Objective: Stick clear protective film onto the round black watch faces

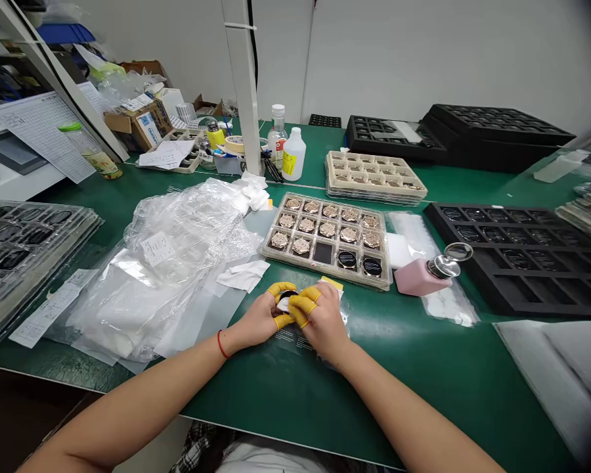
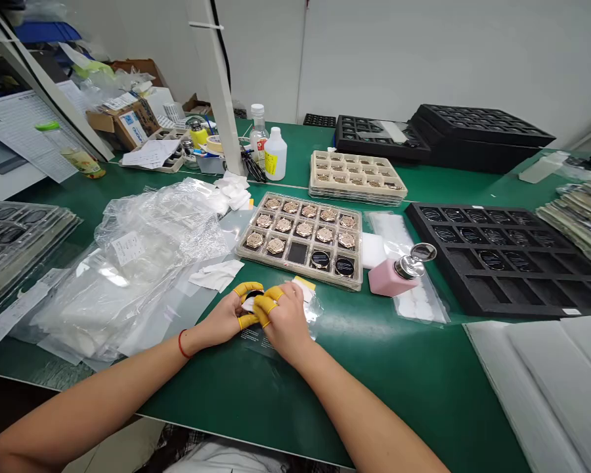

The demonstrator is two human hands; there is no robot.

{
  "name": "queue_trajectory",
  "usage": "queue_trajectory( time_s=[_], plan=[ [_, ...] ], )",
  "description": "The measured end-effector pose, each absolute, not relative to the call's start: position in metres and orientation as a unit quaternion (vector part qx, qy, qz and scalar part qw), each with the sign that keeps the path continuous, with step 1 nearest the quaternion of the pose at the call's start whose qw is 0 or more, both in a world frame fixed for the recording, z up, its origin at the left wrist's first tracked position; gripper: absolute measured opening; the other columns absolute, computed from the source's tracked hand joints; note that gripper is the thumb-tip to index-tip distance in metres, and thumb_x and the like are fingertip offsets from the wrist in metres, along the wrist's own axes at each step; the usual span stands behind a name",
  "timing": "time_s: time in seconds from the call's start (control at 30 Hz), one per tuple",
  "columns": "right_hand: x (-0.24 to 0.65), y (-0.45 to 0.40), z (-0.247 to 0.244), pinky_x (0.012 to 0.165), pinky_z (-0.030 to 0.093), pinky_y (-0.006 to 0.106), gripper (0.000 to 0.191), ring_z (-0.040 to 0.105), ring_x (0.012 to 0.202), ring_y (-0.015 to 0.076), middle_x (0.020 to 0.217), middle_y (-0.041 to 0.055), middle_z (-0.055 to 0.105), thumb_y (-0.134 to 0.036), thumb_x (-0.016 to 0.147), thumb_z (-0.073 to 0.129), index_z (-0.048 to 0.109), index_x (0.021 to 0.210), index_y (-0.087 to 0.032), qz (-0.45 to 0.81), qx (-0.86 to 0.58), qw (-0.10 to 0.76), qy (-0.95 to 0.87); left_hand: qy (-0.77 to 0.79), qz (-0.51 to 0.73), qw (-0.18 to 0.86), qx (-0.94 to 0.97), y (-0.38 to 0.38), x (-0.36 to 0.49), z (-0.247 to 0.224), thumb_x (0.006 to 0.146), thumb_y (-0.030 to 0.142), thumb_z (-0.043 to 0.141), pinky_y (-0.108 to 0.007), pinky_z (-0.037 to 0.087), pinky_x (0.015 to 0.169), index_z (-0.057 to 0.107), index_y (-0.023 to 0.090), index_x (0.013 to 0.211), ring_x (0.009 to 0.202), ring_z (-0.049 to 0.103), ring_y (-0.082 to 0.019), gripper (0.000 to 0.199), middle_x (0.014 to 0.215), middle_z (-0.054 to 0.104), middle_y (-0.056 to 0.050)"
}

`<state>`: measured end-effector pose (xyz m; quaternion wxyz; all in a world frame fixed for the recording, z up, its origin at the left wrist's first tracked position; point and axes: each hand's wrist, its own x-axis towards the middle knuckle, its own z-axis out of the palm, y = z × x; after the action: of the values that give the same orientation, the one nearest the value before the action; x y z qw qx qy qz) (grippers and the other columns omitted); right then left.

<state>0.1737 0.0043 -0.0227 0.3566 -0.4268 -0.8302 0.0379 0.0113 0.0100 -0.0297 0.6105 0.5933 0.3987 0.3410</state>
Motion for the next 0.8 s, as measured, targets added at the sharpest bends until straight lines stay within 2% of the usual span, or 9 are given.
queue_trajectory(
  time_s=[0.1,0.27,0.33,0.47,0.57,0.73,0.8],
  plan=[
    [0.169,0.0,-0.026,0.095,0.029,0.042,0.016,0.047,0.085,0.0205,0.082,0.0025,0.062,-0.015,0.085,0.05,0.062,0.088,-0.024,0.026,-0.403,0.332,-0.852,0.41,0.331,0.576,0.625,0.011,0.008,-0.029,0.075,0.014,0.061,-0.032,0.048,0.085,0.046,0.021,0.115,0.101,0.056,-0.02,0.044,0.114,0.054,-0.008],
    [0.173,0.008,-0.027,0.095,0.027,0.043,0.018,0.047,0.087,0.0218,0.081,0.0038,0.062,-0.016,0.084,0.05,0.062,0.093,-0.024,-0.011,-0.437,0.329,-0.837,0.377,0.301,0.659,0.577,0.012,0.01,-0.022,0.077,0.021,0.063,-0.031,0.049,0.08,0.046,0.02,0.111,0.089,0.06,-0.018,0.037,0.102,0.06,-0.005],
    [0.177,0.012,-0.025,0.095,0.027,0.042,0.017,0.047,0.086,0.0212,0.082,0.0035,0.062,-0.016,0.084,0.05,0.062,0.092,-0.024,-0.014,-0.443,0.332,-0.833,0.379,0.297,0.667,0.569,0.013,0.012,-0.02,0.077,0.023,0.064,-0.031,0.049,0.081,0.046,0.02,0.111,0.089,0.06,-0.017,0.038,0.1,0.061,-0.005],
    [0.182,0.02,-0.023,0.095,0.027,0.041,0.015,0.048,0.085,0.0204,0.081,0.0027,0.062,-0.015,0.085,0.05,0.062,0.089,-0.024,0.0,-0.471,0.331,-0.818,0.382,0.302,0.672,0.558,0.014,0.012,-0.022,0.077,0.023,0.066,-0.031,0.049,0.083,0.043,0.021,0.117,0.096,0.059,-0.018,0.046,0.108,0.058,-0.005],
    [0.184,0.026,-0.022,0.096,0.025,0.043,0.012,0.049,0.086,0.0206,0.08,0.0021,0.062,-0.02,0.087,0.051,0.062,0.088,-0.024,0.019,-0.51,0.333,-0.793,0.397,0.316,0.67,0.541,0.015,0.008,-0.023,0.076,0.023,0.067,-0.033,0.05,0.083,0.042,0.022,0.116,0.093,0.061,-0.018,0.047,0.105,0.058,-0.004],
    [0.189,0.03,-0.019,0.091,0.031,0.043,0.021,0.049,0.098,0.0242,0.102,0.0063,0.062,-0.025,0.088,0.048,0.058,0.106,-0.024,0.084,-0.554,0.366,-0.743,0.422,0.329,0.664,0.522,0.018,0.002,-0.017,0.076,0.028,0.067,-0.035,0.05,0.084,0.04,0.022,0.113,0.09,0.063,-0.019,0.046,0.095,0.059,-0.003],
    [0.191,0.027,-0.016,0.088,0.034,0.042,0.021,0.05,0.098,0.0236,0.103,0.0058,0.062,-0.023,0.088,0.046,0.059,0.105,-0.024,0.118,-0.552,0.376,-0.735,0.42,0.333,0.663,0.523,0.019,0.002,-0.014,0.075,0.028,0.068,-0.035,0.05,0.083,0.04,0.022,0.112,0.089,0.064,-0.02,0.046,0.096,0.059,-0.003]
  ],
)
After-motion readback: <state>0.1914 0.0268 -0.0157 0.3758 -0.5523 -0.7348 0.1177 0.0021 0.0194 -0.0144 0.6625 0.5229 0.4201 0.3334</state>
